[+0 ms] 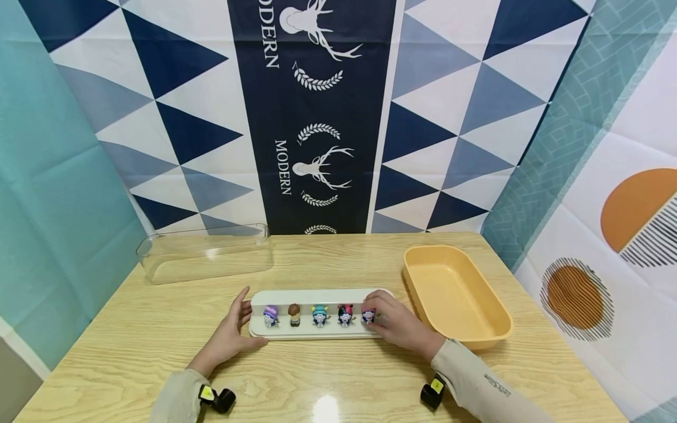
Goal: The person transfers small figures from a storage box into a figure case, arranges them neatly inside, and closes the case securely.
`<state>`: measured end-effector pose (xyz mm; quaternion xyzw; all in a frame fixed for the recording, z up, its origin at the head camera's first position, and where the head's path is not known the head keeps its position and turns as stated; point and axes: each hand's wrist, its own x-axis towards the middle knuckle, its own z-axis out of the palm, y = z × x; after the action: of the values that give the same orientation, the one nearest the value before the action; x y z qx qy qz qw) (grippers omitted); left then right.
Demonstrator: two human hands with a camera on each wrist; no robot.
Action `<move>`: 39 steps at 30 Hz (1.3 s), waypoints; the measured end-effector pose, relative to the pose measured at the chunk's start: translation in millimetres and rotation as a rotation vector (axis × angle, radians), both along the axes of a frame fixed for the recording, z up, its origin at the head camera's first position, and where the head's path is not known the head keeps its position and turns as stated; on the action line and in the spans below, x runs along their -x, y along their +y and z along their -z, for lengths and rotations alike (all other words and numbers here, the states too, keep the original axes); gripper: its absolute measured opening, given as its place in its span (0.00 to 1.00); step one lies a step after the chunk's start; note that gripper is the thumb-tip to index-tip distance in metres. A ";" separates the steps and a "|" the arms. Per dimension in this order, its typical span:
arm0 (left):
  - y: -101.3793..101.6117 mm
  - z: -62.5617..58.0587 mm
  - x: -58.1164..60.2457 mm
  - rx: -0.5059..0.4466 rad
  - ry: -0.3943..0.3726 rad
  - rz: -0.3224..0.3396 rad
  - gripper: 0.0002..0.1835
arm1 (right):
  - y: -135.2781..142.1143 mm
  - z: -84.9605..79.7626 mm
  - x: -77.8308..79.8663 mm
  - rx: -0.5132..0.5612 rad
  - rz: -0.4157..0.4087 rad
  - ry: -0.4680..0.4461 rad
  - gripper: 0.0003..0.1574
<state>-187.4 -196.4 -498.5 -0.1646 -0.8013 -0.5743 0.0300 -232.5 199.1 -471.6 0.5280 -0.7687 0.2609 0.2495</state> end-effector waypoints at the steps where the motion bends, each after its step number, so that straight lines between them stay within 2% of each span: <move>1: -0.1 0.3 0.0 0.006 -0.001 0.000 0.66 | -0.3 -0.1 0.4 -0.008 -0.003 0.010 0.31; 8: 0.0 1.1 -0.6 0.010 -0.017 -0.012 0.66 | -1.7 -1.0 2.1 -0.039 -0.013 0.045 0.31; 13: -0.2 0.8 0.0 0.019 0.009 -0.002 0.65 | -2.1 -1.1 2.7 -0.044 -0.015 0.036 0.30; 21: -0.3 2.7 0.8 0.016 -0.024 -0.011 0.66 | -2.2 -2.0 2.5 -0.061 -0.013 0.028 0.29; 33: -0.8 4.7 2.3 0.027 -0.026 -0.019 0.67 | -2.3 -5.8 0.1 -0.088 -0.002 0.010 0.29; 39: -0.4 3.5 2.3 0.021 -0.025 -0.015 0.67 | 0.3 -7.3 -2.1 -0.008 0.027 -0.048 0.31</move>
<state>-189.7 -196.9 -502.1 -0.1517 -0.8087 -0.5679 0.0223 -230.4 199.4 -464.3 0.5121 -0.7825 0.2672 0.2325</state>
